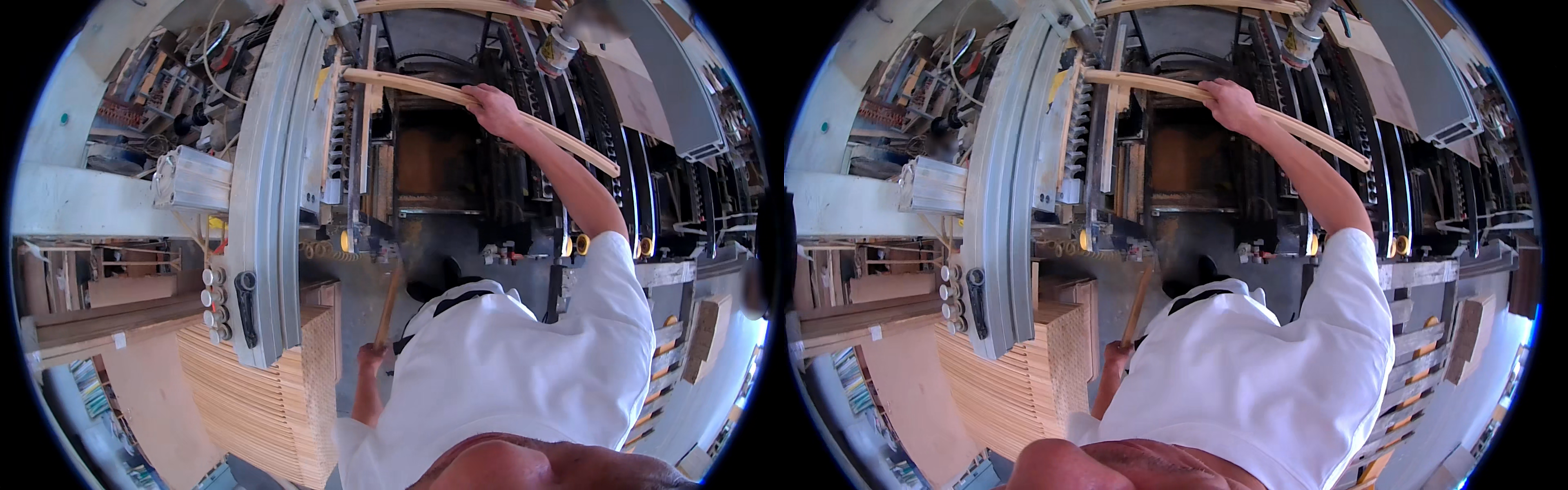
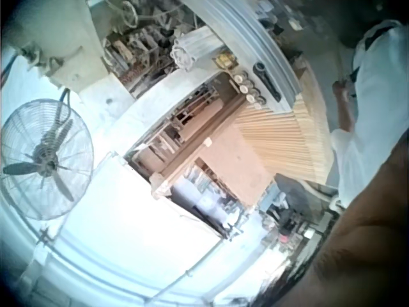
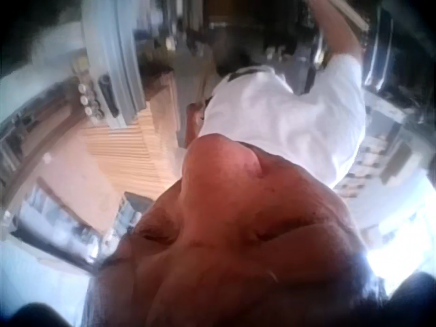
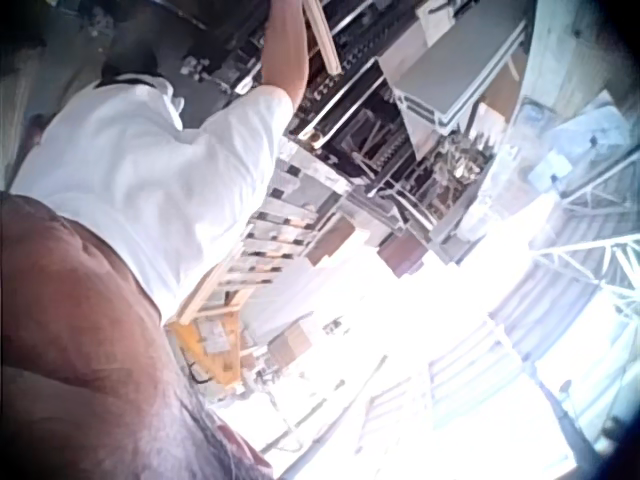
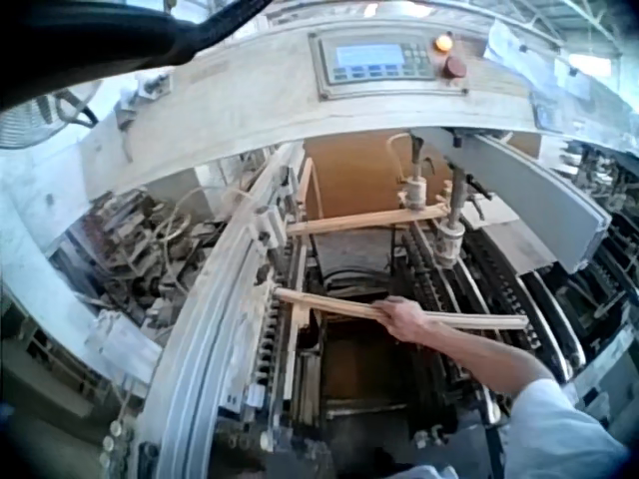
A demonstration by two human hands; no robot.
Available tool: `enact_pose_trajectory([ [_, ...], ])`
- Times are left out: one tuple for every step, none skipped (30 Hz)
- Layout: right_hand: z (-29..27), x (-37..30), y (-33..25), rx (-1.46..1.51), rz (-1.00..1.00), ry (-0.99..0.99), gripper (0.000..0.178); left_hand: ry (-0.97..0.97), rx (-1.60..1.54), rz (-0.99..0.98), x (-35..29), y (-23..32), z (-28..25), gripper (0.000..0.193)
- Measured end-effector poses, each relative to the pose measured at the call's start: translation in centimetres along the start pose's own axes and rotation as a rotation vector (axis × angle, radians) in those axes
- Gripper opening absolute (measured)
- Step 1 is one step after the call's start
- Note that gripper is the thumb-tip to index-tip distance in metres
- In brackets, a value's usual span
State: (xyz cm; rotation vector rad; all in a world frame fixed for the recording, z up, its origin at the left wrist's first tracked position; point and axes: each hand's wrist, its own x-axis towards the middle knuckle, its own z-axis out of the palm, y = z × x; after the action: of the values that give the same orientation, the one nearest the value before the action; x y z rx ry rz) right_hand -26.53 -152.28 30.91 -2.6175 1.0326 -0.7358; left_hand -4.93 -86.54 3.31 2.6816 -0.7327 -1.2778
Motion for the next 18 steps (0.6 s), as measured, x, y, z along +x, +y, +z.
enact_pose_trajectory([
  [1.8, 1.6, 1.3, -0.045, -0.012, 0.009, 0.034, 0.024, -0.017, 0.004, 0.3, -0.4, 0.0, 0.044],
  [3.4, 2.7, 3.2, -0.101, -0.017, 0.017, 0.033, 0.028, -0.036, 0.0, 0.2, 0.2, -0.5, 0.043],
  [4.5, 3.3, 4.4, -0.155, -0.02, 0.018, 0.032, 0.025, -0.054, -0.009, -0.7, 0.9, -1.1, 0.043],
  [4.4, 4.3, 4.1, -0.183, -0.018, 0.036, 0.036, 0.032, -0.07, -0.026, -1.5, 1.0, -1.4, 0.042],
  [4.2, 5.5, 3.9, -0.245, -0.023, 0.018, 0.036, 0.056, -0.072, -0.044, -2.4, 1.6, -1.1, 0.041],
  [4.5, 6.9, 3.9, -0.298, -0.022, 0.005, 0.036, 0.085, -0.064, -0.066, -3.4, 0.9, -0.5, 0.041],
  [4.7, 7.6, 4.9, -0.372, -0.008, -0.011, 0.036, 0.099, -0.054, -0.068, -3.9, 1.0, 0.3, 0.04],
  [4.9, 8.9, 6.1, -0.49, 0.022, -0.022, 0.036, 0.134, -0.136, -0.139, -4.0, 1.3, 1.0, 0.038],
  [5.2, 9.7, 6.9, -0.503, 0.058, -0.014, 0.035, 0.127, -0.235, -0.181, -5.0, 0.8, 2.3, 0.038],
  [4.9, 10.3, 7.2, -0.453, 0.052, -0.027, 0.034, 0.13, -0.342, -0.221, -5.6, 0.3, 3.5, 0.038],
  [4.7, 10.7, 7.5, -0.403, 0.046, -0.04, 0.034, 0.136, -0.448, -0.26, -6.2, -0.2, 4.6, 0.037],
  [5.0, 10.6, 7.8, -0.404, 0.023, -0.027, 0.033, 0.156, -0.408, -0.245, -6.8, 0.2, 5.4, 0.037],
  [5.1, 10.4, 8.3, -0.409, 0.002, -0.011, 0.033, 0.174, -0.367, -0.226, -7.4, 1.1, 5.7, 0.037],
  [5.1, 10.1, 8.7, -0.413, -0.018, 0.005, 0.033, 0.192, -0.326, -0.207, -8.0, 2.0, 5.9, 0.038],
  [4.8, 10.0, 8.8, -0.408, -0.017, -0.003, 0.033, 0.19, -0.348, -0.237, -8.6, 2.9, 5.6, 0.037],
  [4.5, 9.8, 8.8, -0.4, -0.017, -0.013, 0.033, 0.188, -0.37, -0.271, -9.3, 3.4, 5.7, 0.037],
  [4.2, 10.0, 8.7, -0.392, -0.017, -0.023, 0.033, 0.186, -0.391, -0.304, -9.7, 4.0, 5.8, 0.036],
  [4.2, 10.3, 9.0, -0.389, -0.01, -0.046, 0.033, 0.195, -0.377, -0.318, -10.0, 4.3, 5.9, 0.036],
])
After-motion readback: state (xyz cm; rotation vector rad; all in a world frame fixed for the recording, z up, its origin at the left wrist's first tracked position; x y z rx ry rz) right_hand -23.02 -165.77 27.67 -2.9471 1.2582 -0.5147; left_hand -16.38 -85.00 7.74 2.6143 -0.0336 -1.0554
